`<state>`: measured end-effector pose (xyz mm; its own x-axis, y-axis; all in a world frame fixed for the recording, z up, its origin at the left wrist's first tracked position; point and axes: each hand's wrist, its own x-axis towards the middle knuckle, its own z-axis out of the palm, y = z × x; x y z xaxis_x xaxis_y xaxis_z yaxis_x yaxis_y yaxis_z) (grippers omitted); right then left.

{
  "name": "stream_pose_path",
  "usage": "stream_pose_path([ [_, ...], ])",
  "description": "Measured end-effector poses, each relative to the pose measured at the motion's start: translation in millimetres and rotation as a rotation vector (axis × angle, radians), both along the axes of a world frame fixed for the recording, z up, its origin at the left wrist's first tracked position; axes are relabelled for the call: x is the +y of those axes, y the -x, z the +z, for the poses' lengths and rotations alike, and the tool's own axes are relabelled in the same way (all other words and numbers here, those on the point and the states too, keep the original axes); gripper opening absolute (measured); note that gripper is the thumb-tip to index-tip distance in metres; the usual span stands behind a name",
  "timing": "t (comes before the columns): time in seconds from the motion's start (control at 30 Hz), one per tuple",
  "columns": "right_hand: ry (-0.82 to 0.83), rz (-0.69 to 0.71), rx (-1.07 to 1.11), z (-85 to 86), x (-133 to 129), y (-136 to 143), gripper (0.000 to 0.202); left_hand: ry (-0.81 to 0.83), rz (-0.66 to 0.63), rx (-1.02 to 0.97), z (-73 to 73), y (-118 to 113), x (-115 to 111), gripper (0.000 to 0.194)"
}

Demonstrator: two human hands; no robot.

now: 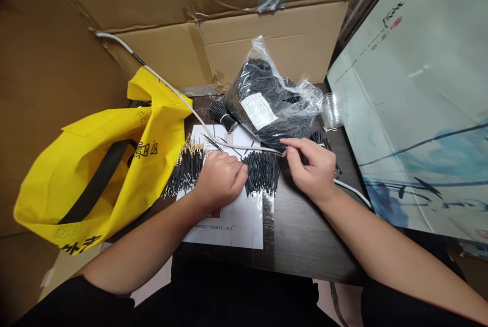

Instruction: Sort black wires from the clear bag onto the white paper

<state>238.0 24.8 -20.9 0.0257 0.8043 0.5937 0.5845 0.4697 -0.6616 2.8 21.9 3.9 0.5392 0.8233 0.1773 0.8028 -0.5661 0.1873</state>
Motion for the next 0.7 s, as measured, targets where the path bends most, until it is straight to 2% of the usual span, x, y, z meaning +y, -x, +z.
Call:
stream_pose_path([
  [0.17, 0.025, -0.012, -0.009, -1.5, 1.2, -0.8, 0.023, -0.043, -0.004, -0.053, -1.7, 3.1, 2.8, 0.046],
  [0.27, 0.01, -0.02, -0.012, -0.7, 2.8, -0.5, 0.024, -0.141, -0.054, -0.172, 0.8, 4.9, 1.7, 0.043],
  [0.33, -0.022, -0.014, -0.029, 1.4, 4.8, 0.6, 0.024, -0.229, -0.159, -0.295, 2.6, 3.1, -2.8, 0.041],
  [0.5, -0.104, 0.096, -0.205, 14.3, 12.7, 10.9, 0.02, -0.237, -0.629, -0.457, 5.9, -14.3, -29.0, 0.034],
  [0.53, -0.091, 0.128, -0.265, 18.7, 14.9, 14.9, 0.019, -0.219, -0.71, -0.465, 8.6, -17.0, -35.2, 0.034],
  [0.6, -0.039, 0.204, -0.421, 30.9, 20.2, 24.8, 0.018, -0.183, -0.789, -0.537, 18.8, -17.5, -45.9, 0.035],
  [0.67, 0.03, 0.326, -0.59, 48.8, 26.8, 35.5, 0.018, -0.132, -0.757, -0.599, 34.9, -10.2, -53.0, 0.037],
  [0.7, 0.059, 0.41, -0.646, 59.9, 30.1, 40.2, 0.018, -0.104, -0.67, -0.596, 44.0, -4.3, -55.1, 0.041],
])
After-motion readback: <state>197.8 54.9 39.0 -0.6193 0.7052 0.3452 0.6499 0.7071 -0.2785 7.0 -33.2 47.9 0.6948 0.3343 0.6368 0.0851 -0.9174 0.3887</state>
